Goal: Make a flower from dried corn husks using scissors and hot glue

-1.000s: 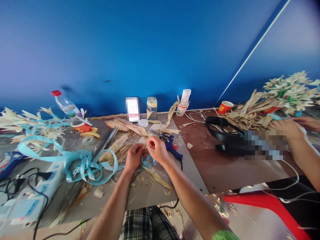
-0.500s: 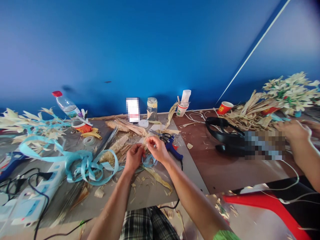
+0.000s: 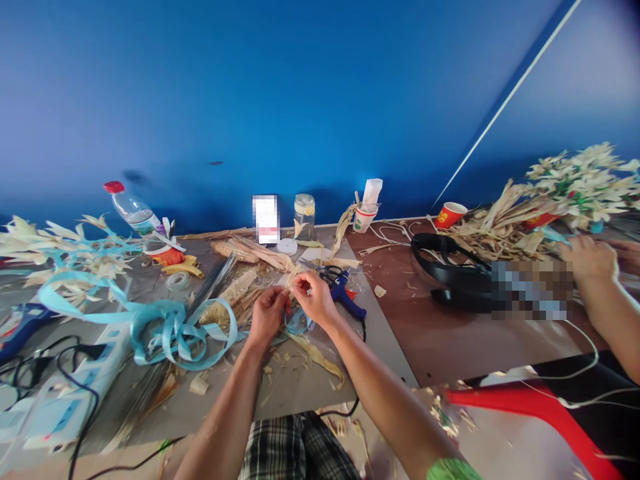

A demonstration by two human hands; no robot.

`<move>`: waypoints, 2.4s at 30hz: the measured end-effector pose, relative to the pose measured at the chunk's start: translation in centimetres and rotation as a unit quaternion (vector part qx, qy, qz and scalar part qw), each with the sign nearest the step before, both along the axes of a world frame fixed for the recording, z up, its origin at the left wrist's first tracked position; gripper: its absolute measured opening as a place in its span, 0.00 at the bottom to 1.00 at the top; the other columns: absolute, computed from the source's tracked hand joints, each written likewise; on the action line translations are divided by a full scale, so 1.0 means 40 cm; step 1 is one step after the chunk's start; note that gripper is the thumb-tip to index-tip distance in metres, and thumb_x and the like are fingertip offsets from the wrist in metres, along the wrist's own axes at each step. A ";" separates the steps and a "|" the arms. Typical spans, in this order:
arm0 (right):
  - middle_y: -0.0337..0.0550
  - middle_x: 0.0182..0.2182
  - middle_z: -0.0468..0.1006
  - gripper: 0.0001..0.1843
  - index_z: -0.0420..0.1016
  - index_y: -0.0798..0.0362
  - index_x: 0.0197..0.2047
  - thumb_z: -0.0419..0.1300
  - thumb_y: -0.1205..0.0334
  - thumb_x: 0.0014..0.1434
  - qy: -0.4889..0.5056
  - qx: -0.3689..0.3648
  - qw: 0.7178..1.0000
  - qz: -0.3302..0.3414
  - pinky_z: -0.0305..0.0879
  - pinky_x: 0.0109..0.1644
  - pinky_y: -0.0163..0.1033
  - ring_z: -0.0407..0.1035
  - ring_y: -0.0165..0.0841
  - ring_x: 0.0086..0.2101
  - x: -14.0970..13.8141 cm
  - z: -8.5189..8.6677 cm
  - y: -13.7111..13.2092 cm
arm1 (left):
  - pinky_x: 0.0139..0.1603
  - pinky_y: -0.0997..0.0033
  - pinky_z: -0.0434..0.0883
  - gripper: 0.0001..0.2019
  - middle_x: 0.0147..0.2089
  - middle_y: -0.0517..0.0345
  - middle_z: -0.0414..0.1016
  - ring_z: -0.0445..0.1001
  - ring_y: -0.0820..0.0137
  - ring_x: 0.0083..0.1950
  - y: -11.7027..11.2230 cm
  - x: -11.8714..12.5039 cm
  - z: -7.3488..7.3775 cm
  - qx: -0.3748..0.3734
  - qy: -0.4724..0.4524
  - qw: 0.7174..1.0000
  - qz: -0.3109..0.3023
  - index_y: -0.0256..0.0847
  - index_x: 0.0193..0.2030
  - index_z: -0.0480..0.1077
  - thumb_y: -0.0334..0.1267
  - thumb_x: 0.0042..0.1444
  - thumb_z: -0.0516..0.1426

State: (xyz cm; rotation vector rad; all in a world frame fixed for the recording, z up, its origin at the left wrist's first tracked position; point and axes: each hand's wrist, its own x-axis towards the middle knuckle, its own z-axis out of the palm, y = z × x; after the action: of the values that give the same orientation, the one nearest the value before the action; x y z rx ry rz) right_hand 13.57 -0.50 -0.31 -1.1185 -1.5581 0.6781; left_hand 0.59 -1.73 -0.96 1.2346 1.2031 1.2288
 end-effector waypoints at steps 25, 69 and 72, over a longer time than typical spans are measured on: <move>0.33 0.18 0.63 0.05 0.61 0.53 0.22 0.54 0.63 0.46 0.049 -0.112 0.992 -0.004 0.54 0.25 0.31 0.56 0.25 0.21 -0.005 -0.012 0.005 | 0.27 0.76 0.61 0.08 0.20 0.65 0.67 0.65 0.75 0.22 0.002 -0.003 -0.034 0.053 0.144 0.988 0.016 0.39 0.32 0.70 0.40 0.52 0.53; 0.31 0.15 0.60 0.04 0.62 0.53 0.21 0.54 0.64 0.44 0.095 -0.240 0.964 0.071 0.47 0.23 0.32 0.53 0.24 0.19 -0.002 -0.018 0.012 | 0.26 0.76 0.61 0.07 0.18 0.65 0.65 0.62 0.76 0.21 -0.003 0.007 -0.017 0.093 0.094 0.990 0.056 0.39 0.30 0.69 0.40 0.52 0.53; 0.31 0.15 0.60 0.05 0.62 0.53 0.21 0.54 0.63 0.44 0.114 -0.259 0.956 0.074 0.47 0.22 0.32 0.53 0.24 0.18 -0.002 -0.019 0.013 | 0.25 0.76 0.60 0.08 0.19 0.65 0.65 0.62 0.76 0.21 -0.003 0.008 -0.021 0.084 0.060 0.994 0.047 0.39 0.33 0.69 0.41 0.52 0.54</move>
State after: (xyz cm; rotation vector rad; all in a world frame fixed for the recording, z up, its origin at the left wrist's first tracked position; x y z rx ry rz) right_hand 13.50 0.04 -1.09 -1.2519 -1.3040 1.3247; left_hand 0.91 -1.84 -1.82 1.4052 1.2779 1.3639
